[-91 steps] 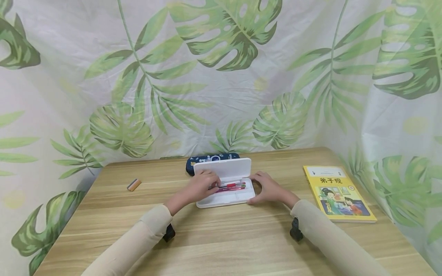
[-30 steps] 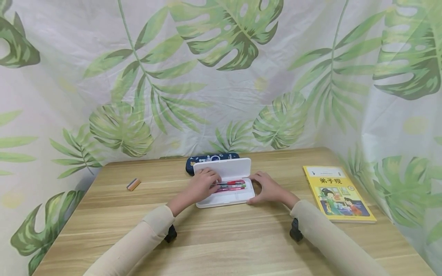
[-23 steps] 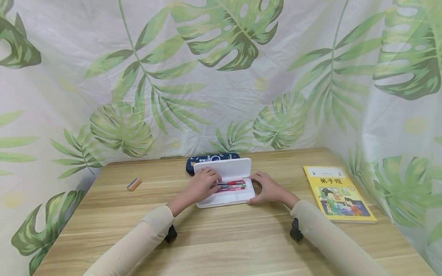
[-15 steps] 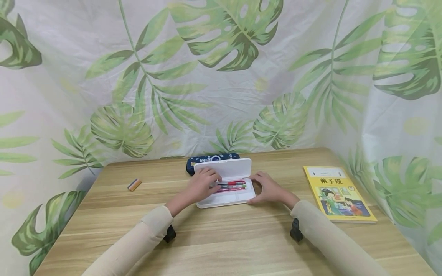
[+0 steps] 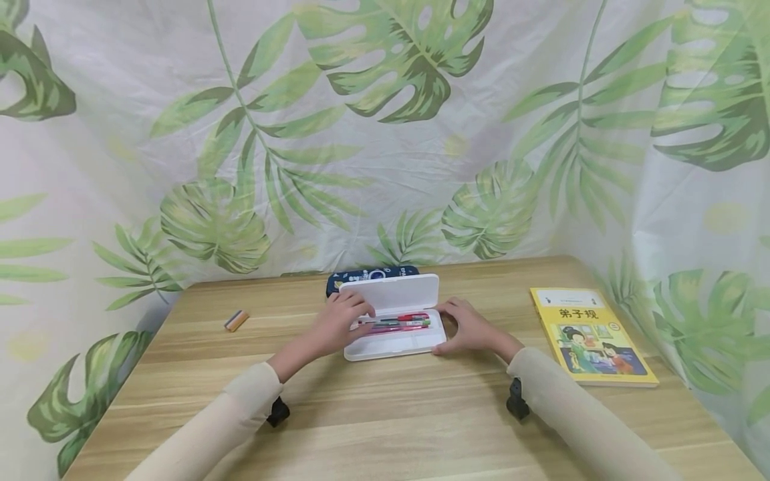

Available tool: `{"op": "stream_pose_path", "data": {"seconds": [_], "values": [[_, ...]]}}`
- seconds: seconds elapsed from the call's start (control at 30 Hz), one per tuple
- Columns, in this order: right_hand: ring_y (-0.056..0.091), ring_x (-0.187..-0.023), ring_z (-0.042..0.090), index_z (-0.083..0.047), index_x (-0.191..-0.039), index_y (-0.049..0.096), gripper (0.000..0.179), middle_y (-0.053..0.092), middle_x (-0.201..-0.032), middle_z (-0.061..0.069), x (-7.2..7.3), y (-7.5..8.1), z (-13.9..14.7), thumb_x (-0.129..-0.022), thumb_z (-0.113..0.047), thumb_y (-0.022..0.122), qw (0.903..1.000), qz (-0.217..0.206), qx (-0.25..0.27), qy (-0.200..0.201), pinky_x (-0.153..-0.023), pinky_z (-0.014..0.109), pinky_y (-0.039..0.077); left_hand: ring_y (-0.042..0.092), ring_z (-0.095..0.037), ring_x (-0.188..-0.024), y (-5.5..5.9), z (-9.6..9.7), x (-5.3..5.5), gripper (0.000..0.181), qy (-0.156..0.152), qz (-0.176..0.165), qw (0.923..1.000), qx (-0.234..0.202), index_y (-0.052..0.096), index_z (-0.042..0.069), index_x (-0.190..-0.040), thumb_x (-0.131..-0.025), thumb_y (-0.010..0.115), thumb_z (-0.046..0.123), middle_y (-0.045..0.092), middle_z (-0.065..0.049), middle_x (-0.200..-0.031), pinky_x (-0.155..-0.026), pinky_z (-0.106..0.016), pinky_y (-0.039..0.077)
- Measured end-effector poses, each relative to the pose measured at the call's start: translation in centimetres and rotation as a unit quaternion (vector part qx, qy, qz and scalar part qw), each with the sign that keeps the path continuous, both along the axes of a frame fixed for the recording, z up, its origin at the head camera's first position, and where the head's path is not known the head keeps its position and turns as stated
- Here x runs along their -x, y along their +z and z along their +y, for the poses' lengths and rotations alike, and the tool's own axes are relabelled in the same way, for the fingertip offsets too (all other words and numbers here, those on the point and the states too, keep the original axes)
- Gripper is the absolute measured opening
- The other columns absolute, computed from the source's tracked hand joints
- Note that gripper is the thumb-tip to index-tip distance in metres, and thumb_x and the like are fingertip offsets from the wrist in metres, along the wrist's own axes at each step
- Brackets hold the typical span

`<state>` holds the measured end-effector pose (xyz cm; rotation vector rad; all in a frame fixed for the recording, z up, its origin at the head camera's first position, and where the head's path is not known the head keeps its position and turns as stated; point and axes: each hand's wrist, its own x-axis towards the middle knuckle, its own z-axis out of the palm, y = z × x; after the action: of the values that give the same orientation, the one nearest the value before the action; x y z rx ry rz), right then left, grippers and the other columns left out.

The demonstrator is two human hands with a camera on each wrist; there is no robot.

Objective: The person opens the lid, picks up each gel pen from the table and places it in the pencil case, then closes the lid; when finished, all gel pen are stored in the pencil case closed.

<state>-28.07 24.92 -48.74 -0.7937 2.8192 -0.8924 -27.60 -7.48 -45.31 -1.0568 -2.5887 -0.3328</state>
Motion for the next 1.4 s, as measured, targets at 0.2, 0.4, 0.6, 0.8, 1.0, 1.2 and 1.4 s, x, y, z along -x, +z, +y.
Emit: {"op": "stream_pose_path", "data": {"seconds": [0.2,0.4,0.6,0.8,1.0,1.2,1.4], "values": [[0.048,-0.121,0.029,-0.005,-0.139,0.058,0.086,0.056,-0.126,0.011,0.0,0.1,-0.1,-0.07,-0.045,0.092,1.0,-0.002,-0.001,0.0,-0.107,0.053,0.04,0.057,-0.026,-0.104,0.2,-1.9,-0.2,0.015,0.002,-0.005,0.9998,-0.019,0.073,0.012,-0.099,-0.088,0.08,0.02,0.063,-0.006,-0.104,-0.089,-0.049,0.046],[0.048,-0.123,0.028,-0.006,-0.139,0.057,0.086,0.056,-0.127,0.011,0.0,0.2,-0.1,-0.071,-0.045,0.091,1.0,-0.004,-0.006,-0.001,-0.108,0.054,0.04,0.057,-0.027,-0.097,0.4,-4.1,-0.6,0.025,0.001,-0.014,0.9992,-0.037,0.073,0.009,-0.101,-0.083,0.084,0.023,0.062,-0.007,-0.104,-0.089,-0.053,0.047],[0.048,-0.121,0.03,-0.004,-0.138,0.058,0.086,0.056,-0.126,0.012,-0.1,0.3,-0.1,-0.07,-0.044,0.092,0.9999,0.008,-0.007,0.002,-0.106,0.054,0.041,0.059,-0.028,-0.107,0.1,-6.6,-1.0,0.032,0.017,-0.039,0.9985,-0.035,0.073,0.009,-0.102,-0.08,0.086,0.027,0.063,-0.007,-0.109,-0.097,-0.057,0.045],[0.048,-0.12,0.029,-0.004,-0.138,0.058,0.086,0.056,-0.124,0.013,0.0,0.1,0.0,-0.07,-0.045,0.092,0.9999,0.012,-0.009,0.0,-0.105,0.053,0.041,0.058,-0.029,-0.11,-0.1,-9.1,-1.3,0.032,0.014,-0.056,0.9982,-0.019,0.072,0.01,-0.102,-0.078,0.088,0.025,0.064,-0.006,-0.111,-0.096,-0.06,0.044],[0.048,-0.121,0.028,-0.005,-0.139,0.058,0.087,0.056,-0.126,0.011,0.1,-0.2,0.0,-0.07,-0.047,0.091,0.9999,0.0,-0.01,-0.005,-0.106,0.053,0.04,0.058,-0.026,-0.108,-0.1,-11.2,-1.9,0.03,0.013,-0.096,0.9953,0.005,0.073,0.014,-0.102,-0.078,0.088,0.024,0.064,-0.003,-0.109,-0.096,-0.059,0.042],[0.047,-0.123,0.028,-0.006,-0.139,0.057,0.087,0.056,-0.128,0.01,-0.1,-0.1,-0.1,-0.071,-0.048,0.09,0.9999,-0.008,-0.013,-0.008,-0.107,0.054,0.039,0.053,-0.017,-0.096,-0.2,-12.6,-2.4,0.021,0.007,-0.138,0.9903,0.015,0.073,0.016,-0.098,-0.082,0.084,0.022,0.065,0.001,-0.101,-0.089,-0.049,0.041],[0.047,-0.123,0.029,-0.006,-0.139,0.058,0.086,0.056,-0.128,0.011,0.0,-0.1,-0.2,-0.07,-0.048,0.09,0.9998,-0.005,-0.015,-0.009,-0.107,0.054,0.04,0.051,-0.013,-0.091,-0.3,-13.6,-2.7,0.025,0.003,-0.172,0.9848,0.024,0.068,0.016,-0.097,-0.08,0.086,0.022,0.064,0.002,-0.096,-0.088,-0.045,0.04]]}}
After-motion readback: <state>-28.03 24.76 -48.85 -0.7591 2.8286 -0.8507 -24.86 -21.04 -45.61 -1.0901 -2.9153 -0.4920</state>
